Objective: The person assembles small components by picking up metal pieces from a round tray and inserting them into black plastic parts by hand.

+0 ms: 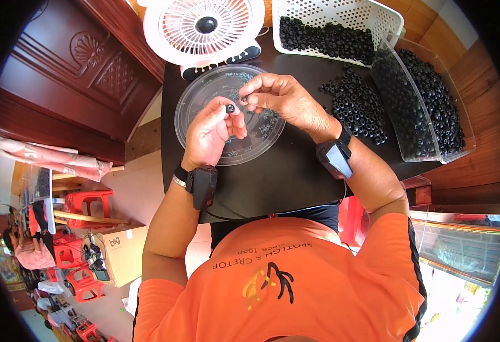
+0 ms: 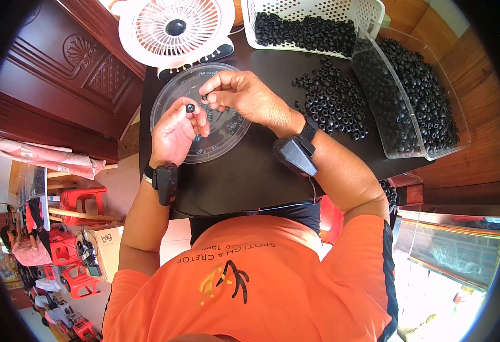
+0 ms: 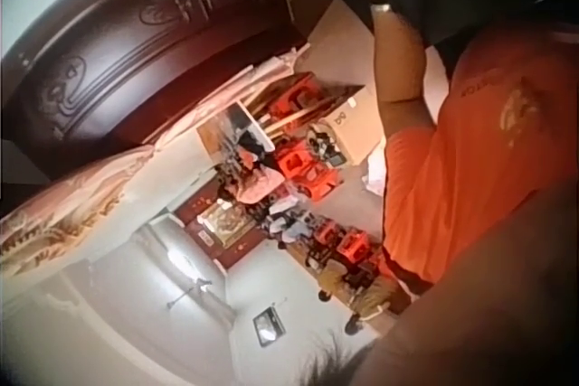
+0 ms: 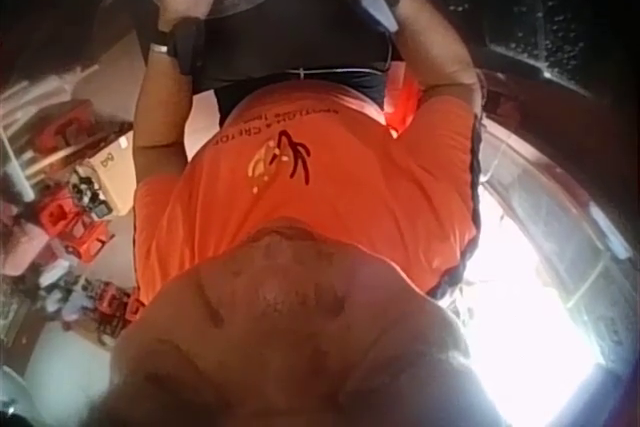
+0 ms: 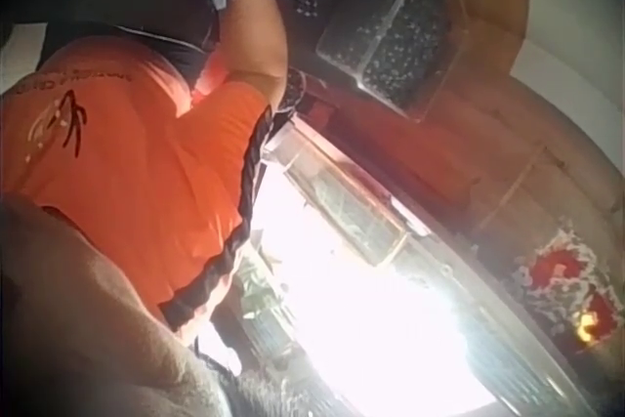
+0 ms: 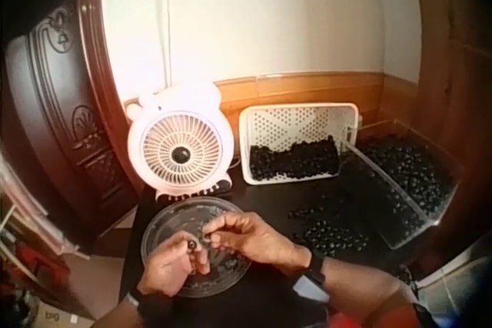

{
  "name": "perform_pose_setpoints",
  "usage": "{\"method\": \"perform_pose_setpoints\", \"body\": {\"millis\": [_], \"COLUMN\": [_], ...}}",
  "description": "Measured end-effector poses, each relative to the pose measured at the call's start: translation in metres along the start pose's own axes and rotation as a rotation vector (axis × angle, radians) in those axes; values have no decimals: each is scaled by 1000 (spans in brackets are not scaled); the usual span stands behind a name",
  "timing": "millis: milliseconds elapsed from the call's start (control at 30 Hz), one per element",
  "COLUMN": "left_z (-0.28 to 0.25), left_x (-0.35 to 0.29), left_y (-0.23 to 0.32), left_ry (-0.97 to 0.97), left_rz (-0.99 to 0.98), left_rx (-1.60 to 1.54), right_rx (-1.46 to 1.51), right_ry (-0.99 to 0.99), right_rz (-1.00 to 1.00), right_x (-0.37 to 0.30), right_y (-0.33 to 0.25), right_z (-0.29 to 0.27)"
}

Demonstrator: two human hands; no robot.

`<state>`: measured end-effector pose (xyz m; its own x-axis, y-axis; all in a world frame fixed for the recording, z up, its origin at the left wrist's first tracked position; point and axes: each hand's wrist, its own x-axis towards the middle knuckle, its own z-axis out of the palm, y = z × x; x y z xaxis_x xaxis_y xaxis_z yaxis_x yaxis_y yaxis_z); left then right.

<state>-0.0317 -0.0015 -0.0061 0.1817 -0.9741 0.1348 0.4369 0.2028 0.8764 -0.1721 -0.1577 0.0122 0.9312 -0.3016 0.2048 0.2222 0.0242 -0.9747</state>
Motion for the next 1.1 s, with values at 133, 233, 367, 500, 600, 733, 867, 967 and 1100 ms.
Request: {"method": "perform_pose_setpoints", "body": {"millis": [133, 233, 367, 500, 600, 733, 867, 967, 1100], "left_z": [0, 0, 3, 4, 5, 6, 4, 5, 7], "left_x": [0, 1, 1, 2, 2, 2, 1, 1, 0], "left_y": [0, 0, 2, -1, -1, 0, -1, -1, -3], "left_ry": [6, -1, 6, -16, -47, -41, -18, 3, 46], "left_rz": [-4, -2, -3, 7, 10, 3, -14, -20, -55], "left_rx": [10, 14, 6, -26, -35, -16, -15, 24, 18], "right_rx": [6, 13, -23, -23, -26, 11, -52, -34, -3], "right_ry": [11, -9, 5, -20, -23, -25, -40, -43, -86], "right_rz": [10, -12, 10, -9, -23, -17, 9, -30, -37], "right_x": [0, 0, 0, -1, -1, -2, -2, -2, -3], "right_y": [-1, -2, -2, -1, 0, 1, -4, -4, -4], "right_z": [2, 1, 1, -1, 0, 1, 2, 4, 7]}}
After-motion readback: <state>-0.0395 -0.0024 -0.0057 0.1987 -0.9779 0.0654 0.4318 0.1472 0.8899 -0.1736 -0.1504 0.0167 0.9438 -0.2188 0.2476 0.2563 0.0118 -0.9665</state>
